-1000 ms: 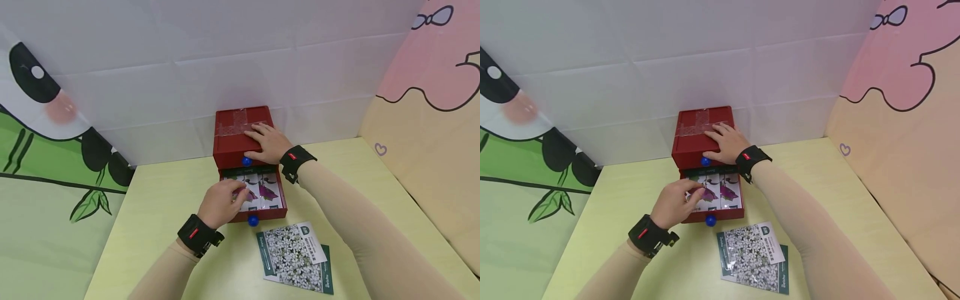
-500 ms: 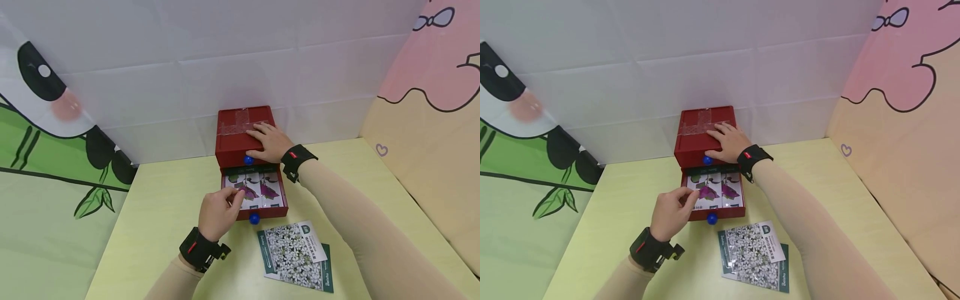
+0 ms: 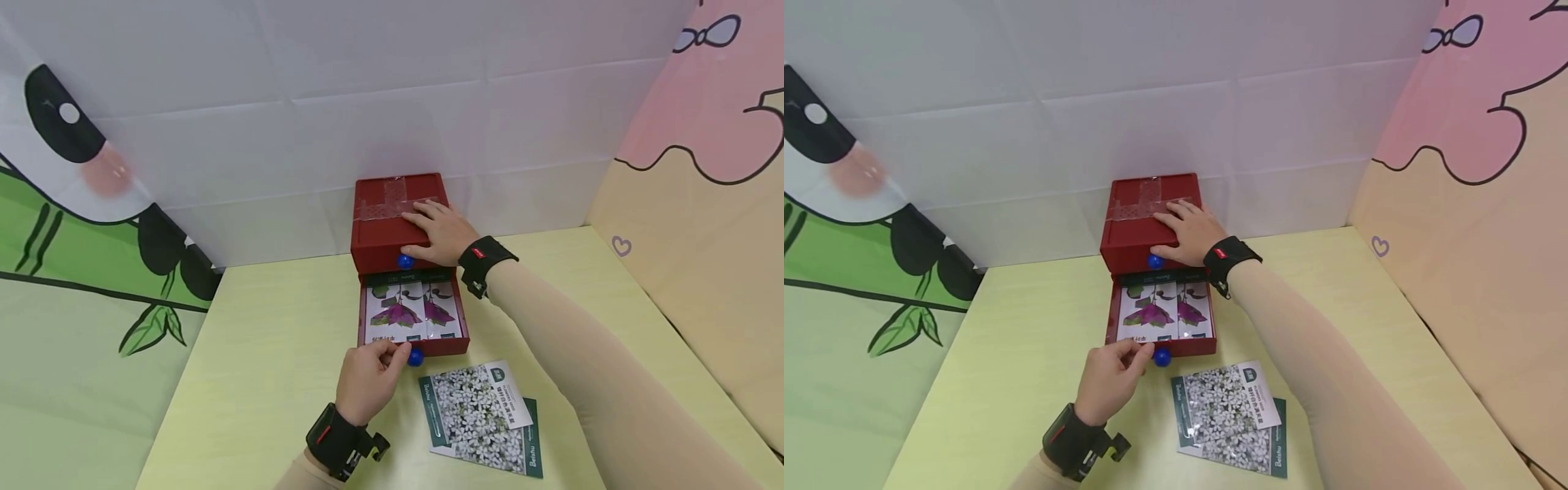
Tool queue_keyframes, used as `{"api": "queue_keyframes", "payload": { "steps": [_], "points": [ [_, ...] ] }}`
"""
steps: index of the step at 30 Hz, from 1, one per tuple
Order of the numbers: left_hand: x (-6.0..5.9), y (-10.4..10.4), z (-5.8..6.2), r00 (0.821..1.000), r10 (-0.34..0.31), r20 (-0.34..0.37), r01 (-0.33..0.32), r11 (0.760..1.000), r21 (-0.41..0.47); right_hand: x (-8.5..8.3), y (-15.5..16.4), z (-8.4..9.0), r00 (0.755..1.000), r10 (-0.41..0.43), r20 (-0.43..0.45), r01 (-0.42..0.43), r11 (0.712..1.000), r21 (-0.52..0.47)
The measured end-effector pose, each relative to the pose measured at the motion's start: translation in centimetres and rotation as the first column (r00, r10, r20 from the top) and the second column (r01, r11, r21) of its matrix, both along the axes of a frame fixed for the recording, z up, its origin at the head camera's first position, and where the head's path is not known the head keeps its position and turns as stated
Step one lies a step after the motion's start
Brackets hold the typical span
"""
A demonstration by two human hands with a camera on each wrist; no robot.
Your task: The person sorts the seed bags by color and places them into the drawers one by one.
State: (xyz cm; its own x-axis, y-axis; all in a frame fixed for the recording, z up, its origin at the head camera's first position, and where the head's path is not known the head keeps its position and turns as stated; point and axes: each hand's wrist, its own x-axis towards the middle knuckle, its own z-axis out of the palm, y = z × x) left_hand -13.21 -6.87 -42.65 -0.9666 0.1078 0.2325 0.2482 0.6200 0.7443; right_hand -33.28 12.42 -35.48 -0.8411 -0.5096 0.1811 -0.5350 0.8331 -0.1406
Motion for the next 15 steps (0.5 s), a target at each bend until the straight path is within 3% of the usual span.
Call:
{"api": "queue_keyframes", "payload": {
  "steps": [7,15],
  "points": [
    [0.4,0.9,-2.5,0.994,0.018,0.104,-0.016,1.0,-0.019,0.0,-0.1,0.1,1.0,0.007,0.001,-0.007,1.0,0.01],
    [0.2,1.1,-4.2,0.993,0.036,0.115,-0.035,0.999,-0.015,0.0,0.0,0.0,1.0,0.0,0.01,-0.001,1.0,0.009]
  ]
}}
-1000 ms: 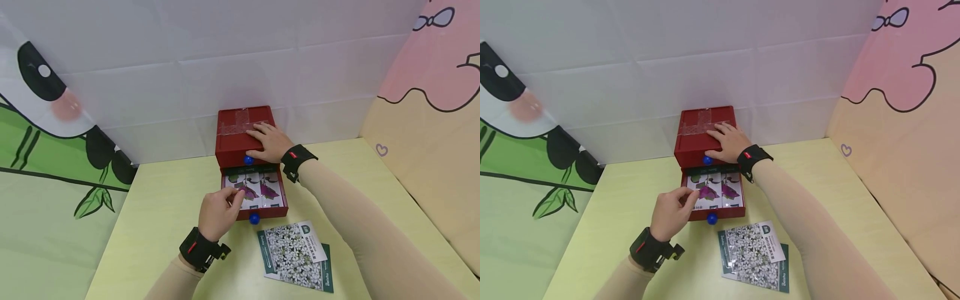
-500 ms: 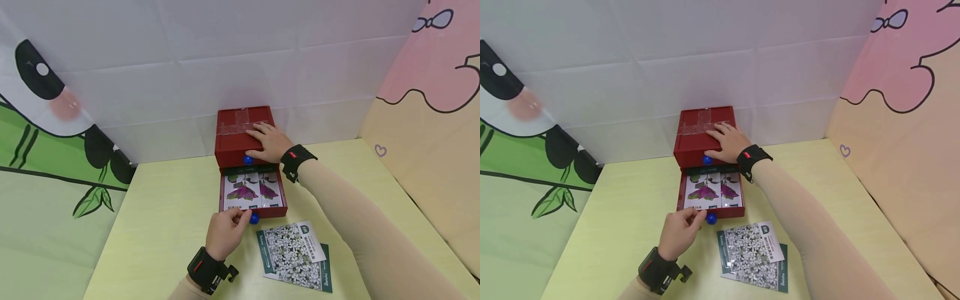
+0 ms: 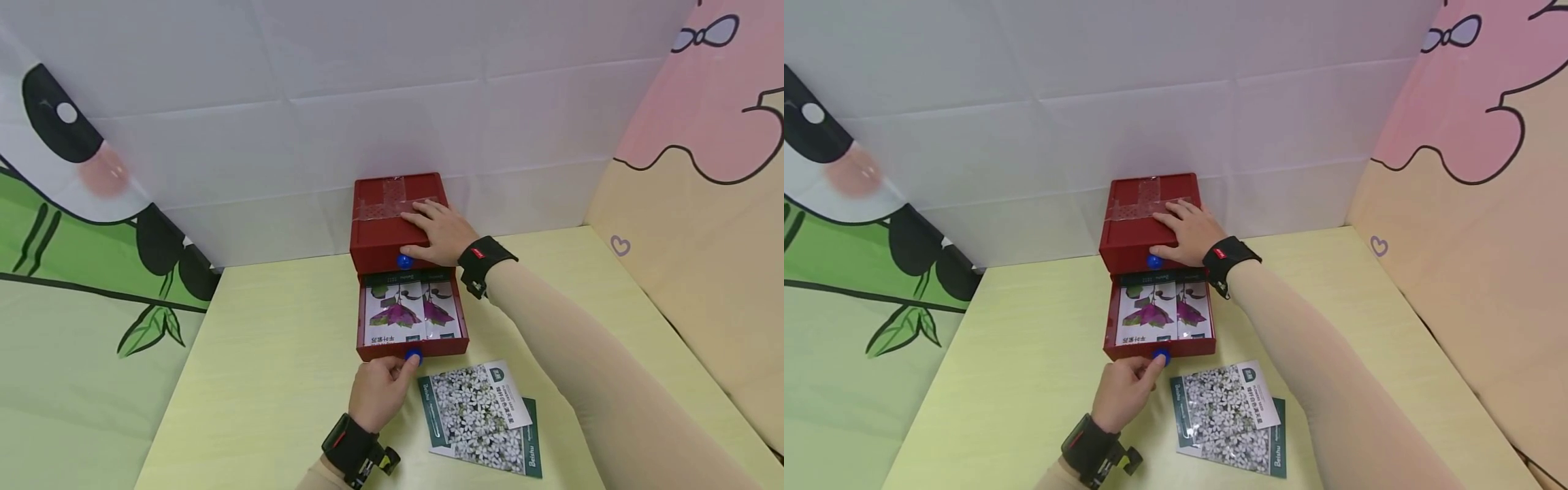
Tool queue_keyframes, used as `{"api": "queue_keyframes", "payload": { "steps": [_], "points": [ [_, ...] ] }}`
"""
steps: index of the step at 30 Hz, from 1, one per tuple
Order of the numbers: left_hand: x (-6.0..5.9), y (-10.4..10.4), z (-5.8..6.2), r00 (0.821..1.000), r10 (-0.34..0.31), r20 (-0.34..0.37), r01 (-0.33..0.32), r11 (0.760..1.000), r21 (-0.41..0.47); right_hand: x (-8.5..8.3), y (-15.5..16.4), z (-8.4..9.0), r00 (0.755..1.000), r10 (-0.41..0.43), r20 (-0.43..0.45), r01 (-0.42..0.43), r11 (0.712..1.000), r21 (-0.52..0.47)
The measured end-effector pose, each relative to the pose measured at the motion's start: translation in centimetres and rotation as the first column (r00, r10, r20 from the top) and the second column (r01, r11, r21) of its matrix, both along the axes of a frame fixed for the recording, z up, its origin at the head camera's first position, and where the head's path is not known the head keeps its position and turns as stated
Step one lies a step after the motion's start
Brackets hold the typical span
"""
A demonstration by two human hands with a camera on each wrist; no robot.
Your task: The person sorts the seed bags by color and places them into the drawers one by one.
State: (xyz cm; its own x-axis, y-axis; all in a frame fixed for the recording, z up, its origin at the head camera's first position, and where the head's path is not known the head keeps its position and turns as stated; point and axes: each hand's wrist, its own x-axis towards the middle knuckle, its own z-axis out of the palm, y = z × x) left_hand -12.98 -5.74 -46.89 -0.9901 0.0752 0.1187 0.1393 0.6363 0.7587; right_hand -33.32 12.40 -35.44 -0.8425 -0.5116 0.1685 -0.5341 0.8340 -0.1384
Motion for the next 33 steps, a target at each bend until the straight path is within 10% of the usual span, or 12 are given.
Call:
{"api": "queue_keyframes", "payload": {
  "steps": [33],
  "points": [
    [-0.22,0.86,-0.03,0.998,-0.061,0.031,0.057,0.992,0.112,-0.07,0.05,-0.06,1.0,0.001,-0.004,-0.001,1.0,-0.003]
  ]
}}
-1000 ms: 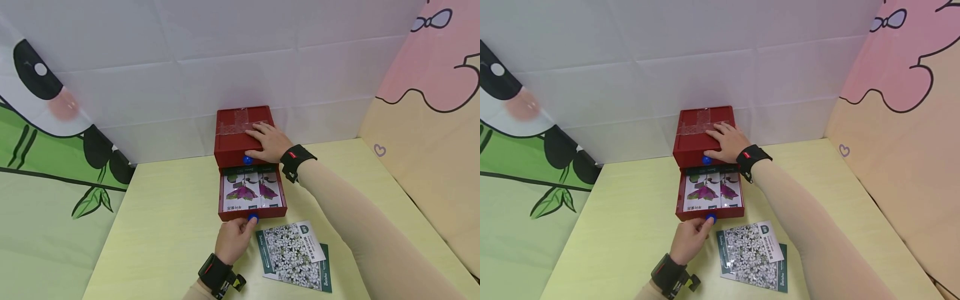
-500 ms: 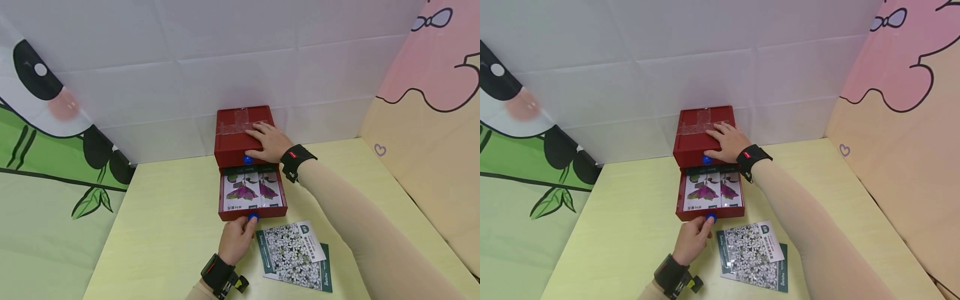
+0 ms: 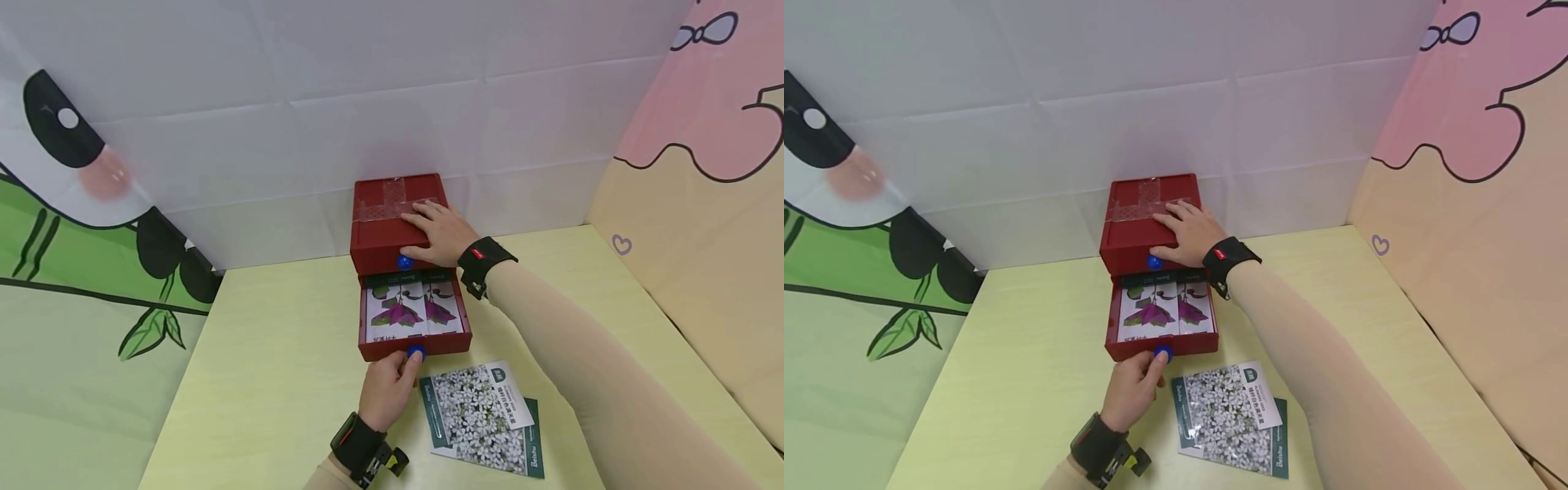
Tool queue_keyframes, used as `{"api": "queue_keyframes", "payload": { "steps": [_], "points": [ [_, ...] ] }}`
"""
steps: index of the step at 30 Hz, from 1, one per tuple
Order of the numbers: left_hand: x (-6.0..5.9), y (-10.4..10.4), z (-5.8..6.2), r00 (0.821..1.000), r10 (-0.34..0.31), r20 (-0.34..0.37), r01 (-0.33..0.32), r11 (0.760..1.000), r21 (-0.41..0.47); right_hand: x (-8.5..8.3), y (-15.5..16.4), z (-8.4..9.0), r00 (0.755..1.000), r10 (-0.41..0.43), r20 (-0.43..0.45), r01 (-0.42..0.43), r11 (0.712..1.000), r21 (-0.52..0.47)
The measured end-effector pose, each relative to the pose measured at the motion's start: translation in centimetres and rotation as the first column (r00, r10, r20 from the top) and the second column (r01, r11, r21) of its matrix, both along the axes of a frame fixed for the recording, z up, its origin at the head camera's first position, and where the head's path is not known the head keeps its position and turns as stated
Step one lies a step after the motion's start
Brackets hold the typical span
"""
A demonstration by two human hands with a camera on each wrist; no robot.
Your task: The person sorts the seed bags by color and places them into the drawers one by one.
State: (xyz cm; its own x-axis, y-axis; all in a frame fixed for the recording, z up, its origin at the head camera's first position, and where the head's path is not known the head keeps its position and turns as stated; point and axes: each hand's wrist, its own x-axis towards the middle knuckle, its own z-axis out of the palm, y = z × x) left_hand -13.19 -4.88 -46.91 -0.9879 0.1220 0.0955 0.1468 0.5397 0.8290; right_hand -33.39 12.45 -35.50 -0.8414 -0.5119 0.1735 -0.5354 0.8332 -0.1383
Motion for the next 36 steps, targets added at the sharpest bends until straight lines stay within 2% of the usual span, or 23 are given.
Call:
{"api": "queue_keyframes", "payload": {
  "steps": [6,13,18,27,36],
  "points": [
    [-0.5,0.2,-0.2,1.0,-0.01,-0.017,0.01,1.0,-0.014,-0.1,0.0,-0.1,1.0,0.003,-0.006,-0.003,1.0,0.001],
    [-1.3,0.3,-0.3,1.0,-0.007,0.004,0.007,1.0,-0.028,0.1,0.1,-0.1,1.0,0.002,-0.003,-0.002,1.0,0.004],
    [-2.0,0.3,-0.3,1.0,-0.002,-0.005,0.002,0.999,-0.038,0.2,0.2,-0.1,1.0,0.004,-0.004,-0.004,1.0,-0.003],
    [-3.6,0.4,-0.3,1.0,0.014,-0.011,-0.015,0.999,-0.05,0.2,0.3,-0.1,1.0,0.001,-0.001,-0.002,1.0,-0.01],
    [-5.4,0.4,0.2,0.999,0.02,-0.034,-0.023,0.998,-0.065,0.2,0.2,0.0,1.0,-0.001,-0.011,0.001,1.0,-0.005]
  ]
}}
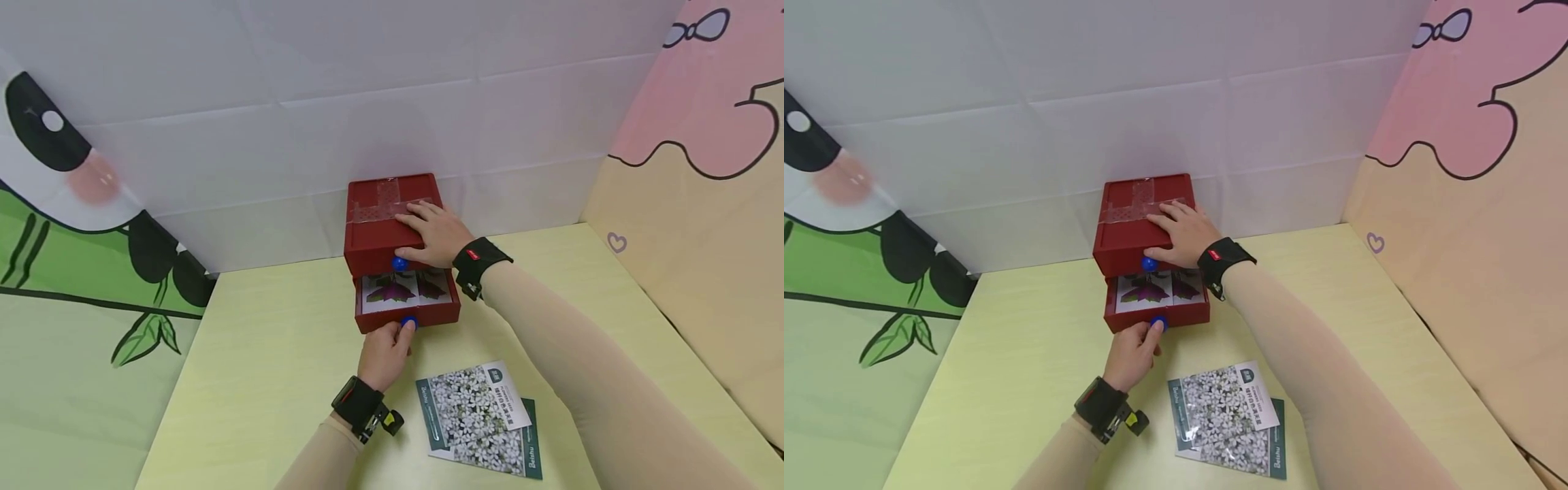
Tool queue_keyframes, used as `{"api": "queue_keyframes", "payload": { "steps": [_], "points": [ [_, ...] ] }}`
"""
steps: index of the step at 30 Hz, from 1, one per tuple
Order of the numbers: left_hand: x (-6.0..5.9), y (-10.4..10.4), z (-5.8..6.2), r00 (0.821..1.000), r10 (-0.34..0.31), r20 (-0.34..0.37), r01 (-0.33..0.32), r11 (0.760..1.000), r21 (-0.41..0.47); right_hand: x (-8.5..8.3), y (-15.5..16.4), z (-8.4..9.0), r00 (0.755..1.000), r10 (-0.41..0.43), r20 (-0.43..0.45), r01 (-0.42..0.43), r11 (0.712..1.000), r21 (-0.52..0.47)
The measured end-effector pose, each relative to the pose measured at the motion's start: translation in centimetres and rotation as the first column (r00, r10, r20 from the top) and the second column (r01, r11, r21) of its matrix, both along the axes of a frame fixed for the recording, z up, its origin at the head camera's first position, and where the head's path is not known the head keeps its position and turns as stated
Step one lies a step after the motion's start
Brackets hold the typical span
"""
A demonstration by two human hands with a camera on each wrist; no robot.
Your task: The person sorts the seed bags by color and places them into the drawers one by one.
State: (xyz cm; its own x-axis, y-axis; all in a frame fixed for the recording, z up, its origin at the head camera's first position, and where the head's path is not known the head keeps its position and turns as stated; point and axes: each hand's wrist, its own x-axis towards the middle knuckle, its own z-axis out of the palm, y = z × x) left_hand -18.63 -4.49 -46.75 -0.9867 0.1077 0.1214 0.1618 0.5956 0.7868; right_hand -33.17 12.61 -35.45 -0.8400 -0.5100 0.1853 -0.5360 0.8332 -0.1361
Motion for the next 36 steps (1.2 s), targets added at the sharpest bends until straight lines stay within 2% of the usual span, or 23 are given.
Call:
{"api": "queue_keyframes", "payload": {
  "steps": [6,19,36],
  "points": [
    [-1.3,0.0,0.3,1.0,0.008,-0.002,-0.008,1.0,-0.012,0.0,0.0,0.0,1.0,-0.002,0.001,0.001,1.0,0.002],
    [-4.2,0.1,0.2,0.999,0.032,-0.008,-0.033,0.999,-0.011,0.1,-0.1,0.1,1.0,0.004,0.007,-0.004,1.0,-0.001],
    [-6.0,0.2,0.4,0.999,0.033,-0.006,-0.033,0.999,-0.042,-0.1,0.2,0.0,1.0,0.008,0.011,-0.008,1.0,-0.006]
  ]
}}
